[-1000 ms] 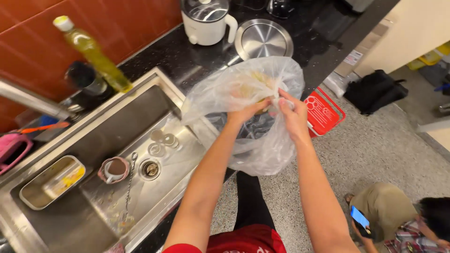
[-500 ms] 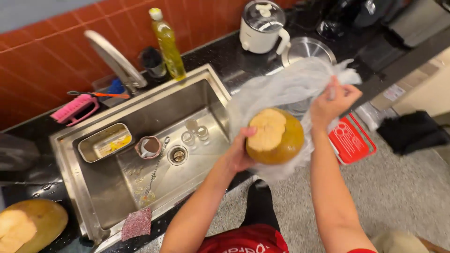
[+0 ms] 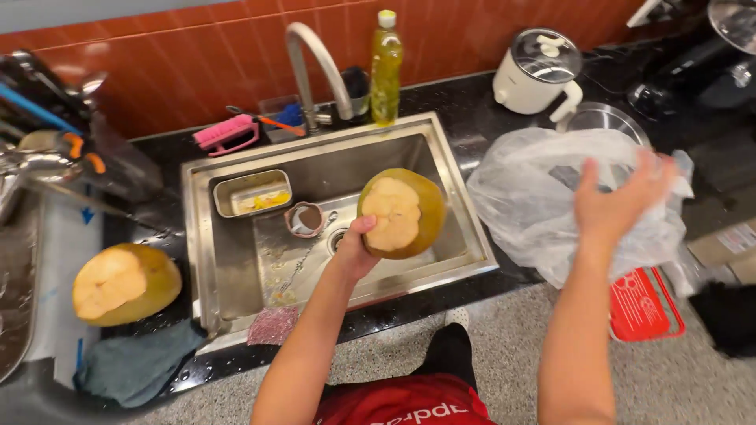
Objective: Wash coconuts in a sink and place them on a counter.
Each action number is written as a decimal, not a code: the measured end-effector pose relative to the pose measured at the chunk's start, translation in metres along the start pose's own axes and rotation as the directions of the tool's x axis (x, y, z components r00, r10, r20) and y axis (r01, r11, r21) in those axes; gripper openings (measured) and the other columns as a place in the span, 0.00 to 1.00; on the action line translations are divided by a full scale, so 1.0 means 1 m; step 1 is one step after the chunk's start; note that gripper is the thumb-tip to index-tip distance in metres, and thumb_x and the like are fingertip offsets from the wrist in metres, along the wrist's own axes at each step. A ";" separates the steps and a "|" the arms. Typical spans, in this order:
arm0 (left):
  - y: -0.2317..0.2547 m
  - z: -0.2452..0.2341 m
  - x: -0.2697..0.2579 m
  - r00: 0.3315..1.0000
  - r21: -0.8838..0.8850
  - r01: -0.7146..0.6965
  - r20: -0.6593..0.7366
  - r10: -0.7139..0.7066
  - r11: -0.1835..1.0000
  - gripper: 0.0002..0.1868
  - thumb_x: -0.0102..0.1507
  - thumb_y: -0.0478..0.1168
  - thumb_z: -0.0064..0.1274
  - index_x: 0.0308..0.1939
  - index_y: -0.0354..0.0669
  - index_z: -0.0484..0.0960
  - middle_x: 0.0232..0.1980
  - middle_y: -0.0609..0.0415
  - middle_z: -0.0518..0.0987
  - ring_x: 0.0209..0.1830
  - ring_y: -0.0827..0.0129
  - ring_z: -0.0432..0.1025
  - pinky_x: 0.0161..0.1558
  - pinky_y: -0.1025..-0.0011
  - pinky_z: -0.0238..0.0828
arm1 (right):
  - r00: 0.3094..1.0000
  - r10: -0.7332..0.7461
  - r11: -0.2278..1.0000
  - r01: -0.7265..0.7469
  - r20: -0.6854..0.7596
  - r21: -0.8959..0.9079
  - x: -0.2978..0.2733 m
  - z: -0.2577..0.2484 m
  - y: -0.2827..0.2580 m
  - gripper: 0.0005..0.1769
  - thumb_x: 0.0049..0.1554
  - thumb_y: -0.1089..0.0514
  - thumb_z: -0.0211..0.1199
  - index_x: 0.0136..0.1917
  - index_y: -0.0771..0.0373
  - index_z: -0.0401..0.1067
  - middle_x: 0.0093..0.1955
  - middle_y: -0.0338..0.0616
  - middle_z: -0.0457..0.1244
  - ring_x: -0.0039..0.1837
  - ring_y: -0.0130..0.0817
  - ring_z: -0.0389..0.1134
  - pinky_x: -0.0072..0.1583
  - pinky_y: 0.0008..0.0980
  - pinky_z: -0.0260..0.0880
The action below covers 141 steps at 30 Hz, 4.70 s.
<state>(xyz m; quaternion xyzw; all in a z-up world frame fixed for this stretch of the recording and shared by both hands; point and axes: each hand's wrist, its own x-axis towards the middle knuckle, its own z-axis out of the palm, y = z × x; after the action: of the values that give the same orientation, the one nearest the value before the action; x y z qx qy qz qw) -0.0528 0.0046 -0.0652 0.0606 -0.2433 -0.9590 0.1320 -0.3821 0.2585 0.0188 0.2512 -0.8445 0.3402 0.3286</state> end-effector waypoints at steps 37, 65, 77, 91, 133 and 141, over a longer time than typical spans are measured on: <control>0.099 -0.120 0.077 0.735 0.971 0.209 -0.235 0.635 0.117 0.33 0.69 0.57 0.47 0.71 0.38 0.70 0.63 0.39 0.79 0.64 0.53 0.72 0.65 0.63 0.66 | -0.154 -0.260 -0.356 -0.903 0.953 -0.242 -0.135 0.191 -0.244 0.40 0.54 0.25 0.50 0.71 0.49 0.67 0.74 0.49 0.59 0.73 0.63 0.60 0.67 0.77 0.55; 0.098 -0.044 0.115 0.868 0.098 0.152 -0.489 -0.086 0.983 0.30 0.58 0.66 0.46 0.55 0.54 0.79 0.51 0.52 0.82 0.47 0.56 0.76 0.45 0.49 0.73 | 0.769 -0.587 0.530 0.129 0.253 0.838 -0.076 0.186 -0.214 0.52 0.39 0.46 0.82 0.72 0.63 0.66 0.73 0.58 0.58 0.73 0.50 0.62 0.73 0.42 0.64; 0.057 -0.042 0.082 0.414 0.996 -0.065 -0.035 0.910 0.068 0.35 0.59 0.53 0.65 0.65 0.39 0.76 0.62 0.41 0.76 0.62 0.52 0.73 0.63 0.60 0.70 | 0.155 -0.238 0.131 -0.973 0.959 0.189 -0.077 0.245 -0.236 0.32 0.58 0.44 0.60 0.71 0.59 0.63 0.63 0.45 0.65 0.61 0.36 0.68 0.61 0.39 0.70; 0.094 -0.016 0.077 0.712 0.171 -0.022 -0.689 0.136 0.985 0.38 0.55 0.66 0.56 0.61 0.47 0.79 0.56 0.51 0.81 0.50 0.60 0.77 0.46 0.56 0.76 | 0.754 -0.523 0.517 -0.091 0.398 0.851 -0.089 0.194 -0.242 0.38 0.48 0.52 0.77 0.68 0.67 0.70 0.69 0.55 0.64 0.70 0.45 0.67 0.71 0.39 0.66; 0.084 -0.137 0.116 0.516 0.963 -0.019 -0.222 0.827 0.271 0.20 0.73 0.47 0.49 0.61 0.42 0.88 0.47 0.46 0.84 0.47 0.65 0.77 0.51 0.70 0.74 | -0.100 -0.276 -0.268 -0.947 0.956 -0.176 -0.124 0.209 -0.213 0.39 0.56 0.24 0.45 0.68 0.49 0.69 0.70 0.44 0.64 0.68 0.56 0.65 0.63 0.73 0.61; 0.145 -0.229 0.227 0.793 0.197 -0.256 -0.517 0.322 0.946 0.22 0.65 0.37 0.48 0.61 0.26 0.68 0.52 0.39 0.79 0.47 0.57 0.76 0.45 0.63 0.76 | -0.065 -0.220 -0.364 -0.920 0.973 -0.144 -0.123 0.165 -0.187 0.34 0.55 0.27 0.44 0.65 0.45 0.71 0.68 0.42 0.64 0.65 0.59 0.65 0.55 0.78 0.63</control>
<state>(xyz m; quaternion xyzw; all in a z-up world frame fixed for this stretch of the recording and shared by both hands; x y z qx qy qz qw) -0.1968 -0.2857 -0.2069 0.2993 -0.2576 -0.8548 0.3368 -0.2437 0.0408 -0.0853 -0.0341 -0.3523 0.6855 -0.6362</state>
